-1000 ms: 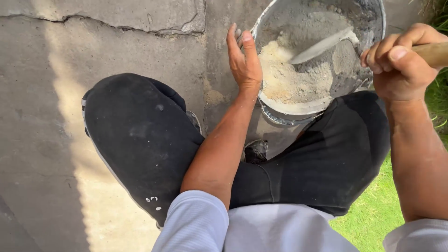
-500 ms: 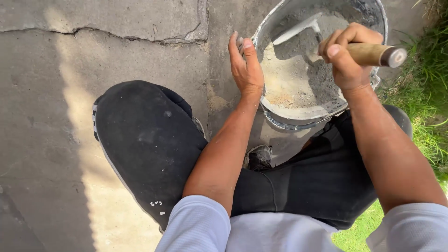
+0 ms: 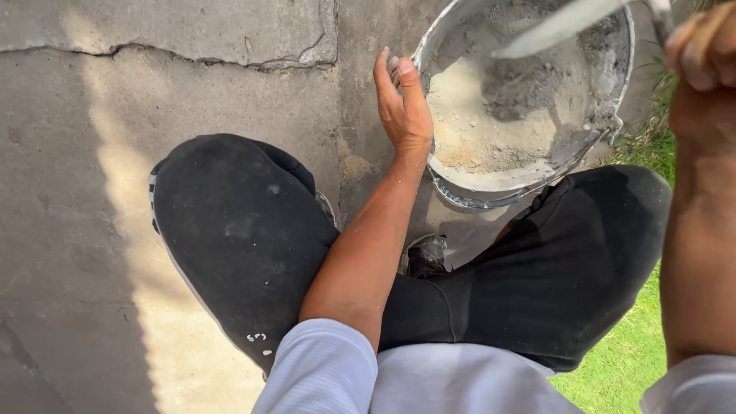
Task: Mixing mortar in a bucket using a hand trowel in an outdoor construction area
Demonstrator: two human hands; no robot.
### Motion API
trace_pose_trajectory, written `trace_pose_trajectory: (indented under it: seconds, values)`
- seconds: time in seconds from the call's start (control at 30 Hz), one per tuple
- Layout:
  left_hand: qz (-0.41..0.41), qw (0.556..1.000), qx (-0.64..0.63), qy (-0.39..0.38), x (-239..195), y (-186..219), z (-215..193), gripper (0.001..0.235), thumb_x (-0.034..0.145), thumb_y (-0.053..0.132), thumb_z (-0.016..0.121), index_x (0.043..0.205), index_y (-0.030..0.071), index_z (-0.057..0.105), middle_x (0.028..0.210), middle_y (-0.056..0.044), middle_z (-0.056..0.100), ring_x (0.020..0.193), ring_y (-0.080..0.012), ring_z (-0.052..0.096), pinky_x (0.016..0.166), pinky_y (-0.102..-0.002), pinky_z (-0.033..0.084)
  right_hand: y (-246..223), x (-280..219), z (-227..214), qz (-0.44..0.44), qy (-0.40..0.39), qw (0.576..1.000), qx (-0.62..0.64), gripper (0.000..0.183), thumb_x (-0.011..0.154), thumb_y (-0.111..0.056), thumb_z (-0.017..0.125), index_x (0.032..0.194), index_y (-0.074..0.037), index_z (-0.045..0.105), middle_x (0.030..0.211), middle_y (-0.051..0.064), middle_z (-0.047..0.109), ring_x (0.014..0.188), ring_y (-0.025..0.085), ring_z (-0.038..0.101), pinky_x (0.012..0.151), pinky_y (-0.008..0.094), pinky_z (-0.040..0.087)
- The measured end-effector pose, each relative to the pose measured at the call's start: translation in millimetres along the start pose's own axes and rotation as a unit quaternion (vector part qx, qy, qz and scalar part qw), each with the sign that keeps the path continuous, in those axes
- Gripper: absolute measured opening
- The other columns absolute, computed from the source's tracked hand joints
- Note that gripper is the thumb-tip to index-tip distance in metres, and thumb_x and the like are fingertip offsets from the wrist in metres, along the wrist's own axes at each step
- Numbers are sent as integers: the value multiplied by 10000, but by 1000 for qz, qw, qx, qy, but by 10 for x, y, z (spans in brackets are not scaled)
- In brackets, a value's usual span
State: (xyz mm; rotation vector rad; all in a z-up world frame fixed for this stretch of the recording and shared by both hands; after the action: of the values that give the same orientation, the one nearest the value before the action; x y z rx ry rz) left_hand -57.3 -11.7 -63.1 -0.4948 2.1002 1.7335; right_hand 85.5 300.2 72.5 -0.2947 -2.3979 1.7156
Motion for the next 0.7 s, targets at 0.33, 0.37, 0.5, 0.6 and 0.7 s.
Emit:
trace_pose_trajectory:
  seconds: [0.33, 0.37, 0.5, 0.6, 0.7]
  values:
    - [-9, 1000, -4, 4, -8, 39, -33, 833, 871, 723, 340, 1484, 170, 453, 1426, -122, 592, 1239, -278, 634, 966, -426, 505, -346, 16, 1037, 33, 84, 980, 179, 285, 943, -168, 672, 751, -115, 467, 664, 47, 507, 580, 142, 500, 635, 297, 506]
    - [8, 1000, -17, -9, 49, 84, 43, 872, 856, 762, 324, 1498, 182, 432, 1442, -115, 580, 1247, -284, 631, 941, -440, 521, -480, 49, 934, 3, 95, 979, 181, 318, 946, -135, 633, 753, -66, 390, 627, 105, 431, 540, 189, 415, 629, 364, 463]
    - [12, 1000, -24, 6, 38, 64, 49, 831, 875, 725, 361, 1482, 165, 457, 1409, -118, 597, 1224, -290, 642, 958, -440, 515, -695, -81, 481, 14, 121, 975, 184, 316, 920, -143, 610, 741, -103, 353, 621, 102, 399, 508, 174, 343, 570, 355, 408]
    - [-13, 1000, -12, 6, 34, 41, -36, 868, 852, 740, 372, 1481, 147, 449, 1436, -144, 580, 1251, -271, 629, 970, -416, 519, -157, -313, -123, 19, 109, 988, 106, 288, 1000, -147, 378, 740, -196, 266, 740, -6, 250, 636, 150, 285, 763, 351, 388]
    - [10, 1000, -24, -10, -29, 84, 32, 816, 880, 690, 400, 1490, 150, 438, 1463, -155, 573, 1272, -257, 631, 1010, -414, 509, 371, -314, -122, 8, 73, 997, -10, 398, 1275, -439, 284, 993, -158, 277, 898, 57, 279, 901, 266, 331, 990, 464, 351]
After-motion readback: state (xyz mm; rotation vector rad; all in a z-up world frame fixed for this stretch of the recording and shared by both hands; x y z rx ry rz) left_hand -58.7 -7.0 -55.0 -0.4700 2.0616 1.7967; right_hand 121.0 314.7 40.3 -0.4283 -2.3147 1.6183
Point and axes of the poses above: each hand's wrist, its own x-axis towards the middle knuckle, its own z-axis out of the palm, y = z × x, the point moved 8 cm from there along x, towards the middle knuckle
